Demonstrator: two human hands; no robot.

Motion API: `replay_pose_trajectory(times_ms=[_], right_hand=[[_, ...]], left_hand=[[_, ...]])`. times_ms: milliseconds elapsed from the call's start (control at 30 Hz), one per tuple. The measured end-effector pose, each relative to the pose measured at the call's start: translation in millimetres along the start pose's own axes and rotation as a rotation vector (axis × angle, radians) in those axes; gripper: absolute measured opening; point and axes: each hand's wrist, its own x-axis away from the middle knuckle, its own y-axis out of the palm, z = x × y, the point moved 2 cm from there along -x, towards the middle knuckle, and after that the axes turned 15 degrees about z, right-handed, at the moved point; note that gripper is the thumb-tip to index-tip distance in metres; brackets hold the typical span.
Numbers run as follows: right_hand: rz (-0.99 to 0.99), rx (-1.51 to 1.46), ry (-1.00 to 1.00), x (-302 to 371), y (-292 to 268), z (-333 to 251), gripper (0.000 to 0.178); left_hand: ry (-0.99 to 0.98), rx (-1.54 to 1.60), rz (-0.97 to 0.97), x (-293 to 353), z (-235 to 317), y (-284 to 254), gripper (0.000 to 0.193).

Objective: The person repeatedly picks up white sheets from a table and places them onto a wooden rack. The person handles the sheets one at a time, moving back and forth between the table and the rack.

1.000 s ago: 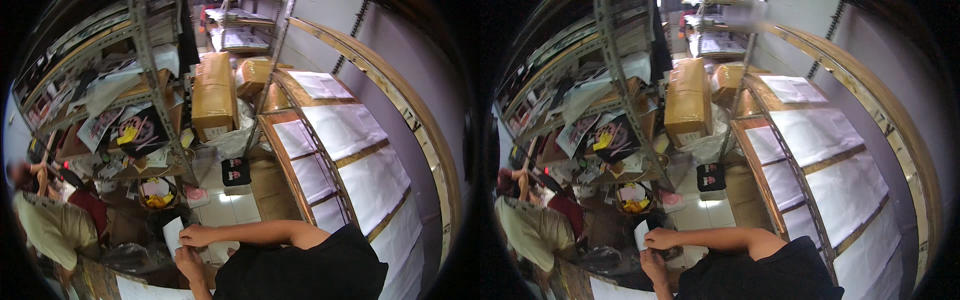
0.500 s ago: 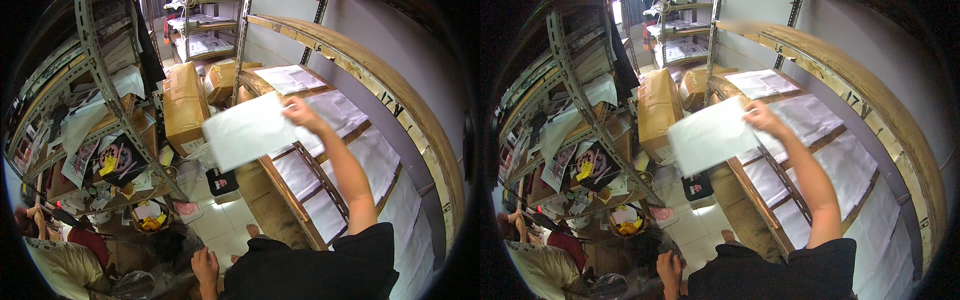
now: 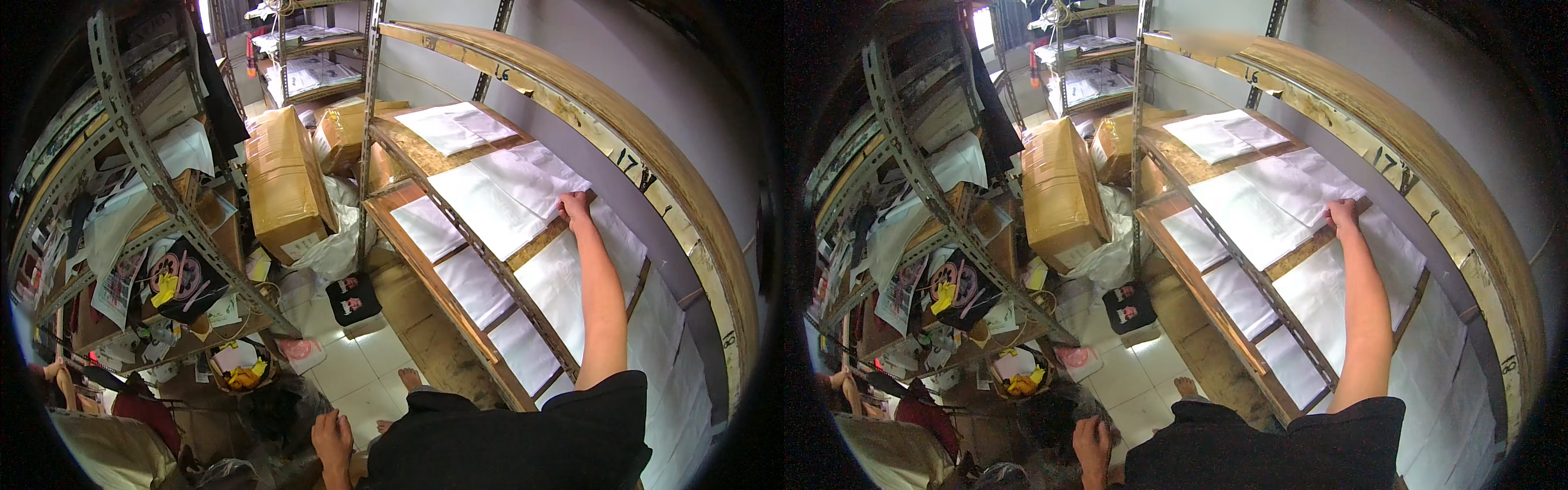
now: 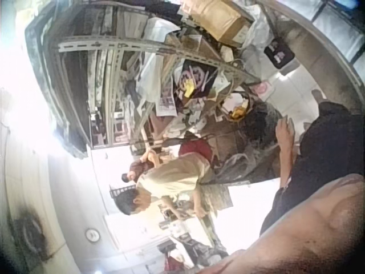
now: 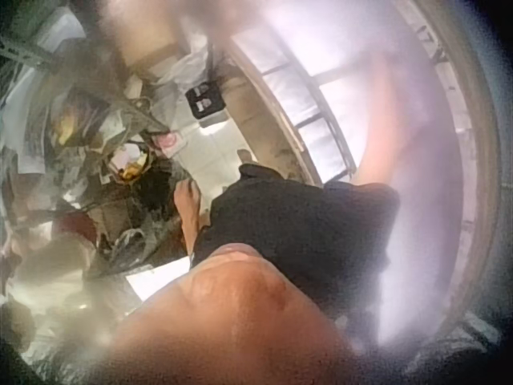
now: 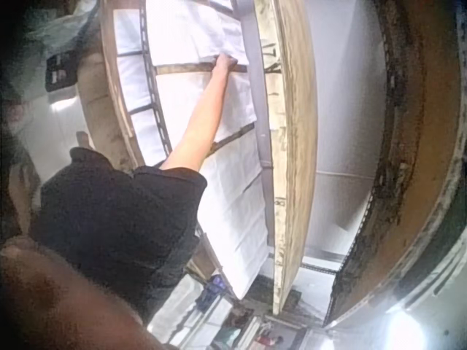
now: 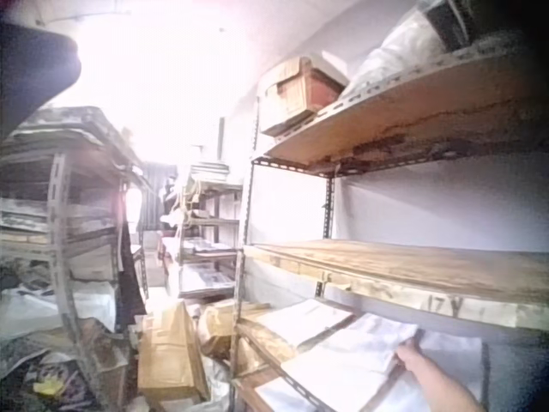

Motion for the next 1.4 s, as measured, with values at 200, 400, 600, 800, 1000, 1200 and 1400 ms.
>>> replay_pose_trajectory(times_ms=[200,400,600,800,1000,1200,1400], right_hand=[[0.045,0.131,-0.029,2,-3,4,0.027],[0.055,0.151,-0.027,15,-7,-4,0.025],[0.006,0.126,-0.006,13,-10,-1,0.025],[0.025,0.209,-0.033,7,-9,5,0.025],[0.064,0.225,-0.282,9,-11,-10,0.029],[-0.326,-0.168,-0.536,105,44,-77,0.022],[-0.996,-0.327,-0.697,316,127,-121,0.016]], left_hand=[[-0.048,0.016,-0.047,0,3,10,0.020],[-0.092,0.032,-0.108,11,1,13,0.019],[-0.044,-0.001,-0.073,15,-2,12,0.018],[-0.006,0.004,-0.050,13,-7,10,0.018],[0.002,0.005,-0.029,13,-2,8,0.017],[0.025,0.008,-0.034,14,5,10,0.017],[0.024,-0.045,0.008,10,13,-4,0.017]])
